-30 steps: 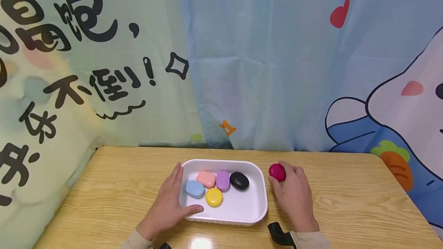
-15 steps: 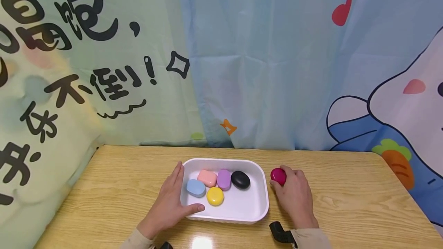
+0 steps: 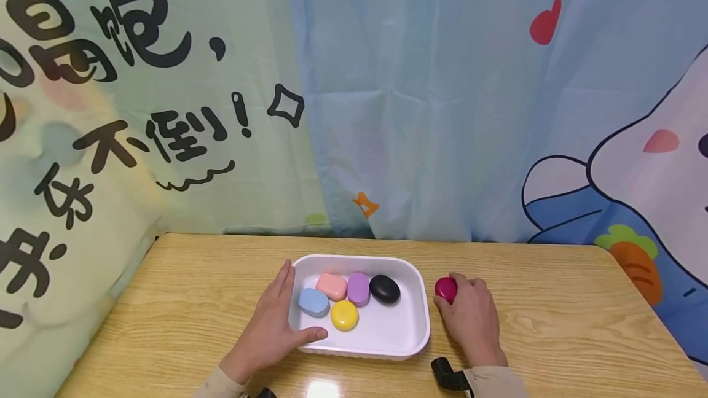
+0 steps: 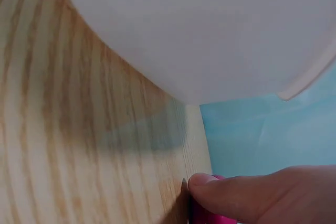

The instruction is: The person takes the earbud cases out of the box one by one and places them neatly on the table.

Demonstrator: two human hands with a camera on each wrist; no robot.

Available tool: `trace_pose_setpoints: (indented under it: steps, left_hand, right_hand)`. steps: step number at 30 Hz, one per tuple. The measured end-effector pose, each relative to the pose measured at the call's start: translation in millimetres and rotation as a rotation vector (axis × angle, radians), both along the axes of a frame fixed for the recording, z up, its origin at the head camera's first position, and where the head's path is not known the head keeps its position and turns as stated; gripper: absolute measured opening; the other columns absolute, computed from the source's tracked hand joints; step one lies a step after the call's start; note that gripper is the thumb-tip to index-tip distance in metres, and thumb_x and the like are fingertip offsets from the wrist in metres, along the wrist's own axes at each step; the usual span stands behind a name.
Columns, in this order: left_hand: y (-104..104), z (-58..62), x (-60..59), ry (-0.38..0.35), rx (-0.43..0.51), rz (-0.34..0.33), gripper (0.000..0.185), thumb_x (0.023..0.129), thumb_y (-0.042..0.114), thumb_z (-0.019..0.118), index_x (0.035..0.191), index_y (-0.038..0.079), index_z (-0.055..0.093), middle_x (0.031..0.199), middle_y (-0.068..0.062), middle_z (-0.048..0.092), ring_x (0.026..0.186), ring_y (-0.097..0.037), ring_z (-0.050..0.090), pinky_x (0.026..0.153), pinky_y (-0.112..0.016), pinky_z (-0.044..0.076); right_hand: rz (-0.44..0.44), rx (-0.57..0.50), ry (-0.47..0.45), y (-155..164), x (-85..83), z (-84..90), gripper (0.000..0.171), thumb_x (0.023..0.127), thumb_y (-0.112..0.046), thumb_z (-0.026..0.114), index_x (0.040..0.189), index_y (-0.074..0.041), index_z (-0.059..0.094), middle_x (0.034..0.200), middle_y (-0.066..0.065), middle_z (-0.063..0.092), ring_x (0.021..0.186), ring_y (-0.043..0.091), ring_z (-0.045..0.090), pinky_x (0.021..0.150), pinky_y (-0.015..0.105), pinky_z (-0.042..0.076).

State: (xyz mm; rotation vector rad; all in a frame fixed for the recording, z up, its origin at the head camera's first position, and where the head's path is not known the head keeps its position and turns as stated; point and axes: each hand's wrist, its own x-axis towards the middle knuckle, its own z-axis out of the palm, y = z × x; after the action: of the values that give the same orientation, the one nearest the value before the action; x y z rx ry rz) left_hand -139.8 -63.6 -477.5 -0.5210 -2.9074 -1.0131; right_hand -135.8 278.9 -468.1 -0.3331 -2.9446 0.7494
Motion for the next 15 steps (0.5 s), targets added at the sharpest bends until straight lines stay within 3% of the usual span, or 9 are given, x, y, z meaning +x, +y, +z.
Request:
trace_pose_setpoints:
  steps: [5,15]
  left_hand:
    - [0.1,0.5,0.3,-0.003,0.001,-0.006,0.127,0.074,0.070,0.075,0.160,-0.001,0.014,0.168,-0.012,0.010,0.152,-0.031,0.016,0.122,-0.054,0.016]
    - [-0.1,1.0,0.0,-0.002,-0.005,-0.004,0.126,0.075,0.068,0.076,0.159,-0.001,0.014,0.168,-0.012,0.010,0.152,-0.031,0.017,0.122,-0.054,0.017]
  right_hand:
    - [0.017,0.019,0.043,2.2,0.4,-3.4,0.058,0.091,-0.022,0.067,0.135,0.013,0.052,0.114,0.038,0.052,0.098,0.048,0.056,0.085,0.062,0.051]
    - [-0.004,0.022,0.002,-1.2,1.2,1.0,0.062,0.090,-0.024,0.067,0.137,0.013,0.049,0.117,0.038,0.051,0.101,0.050,0.056,0.088,0.063,0.050]
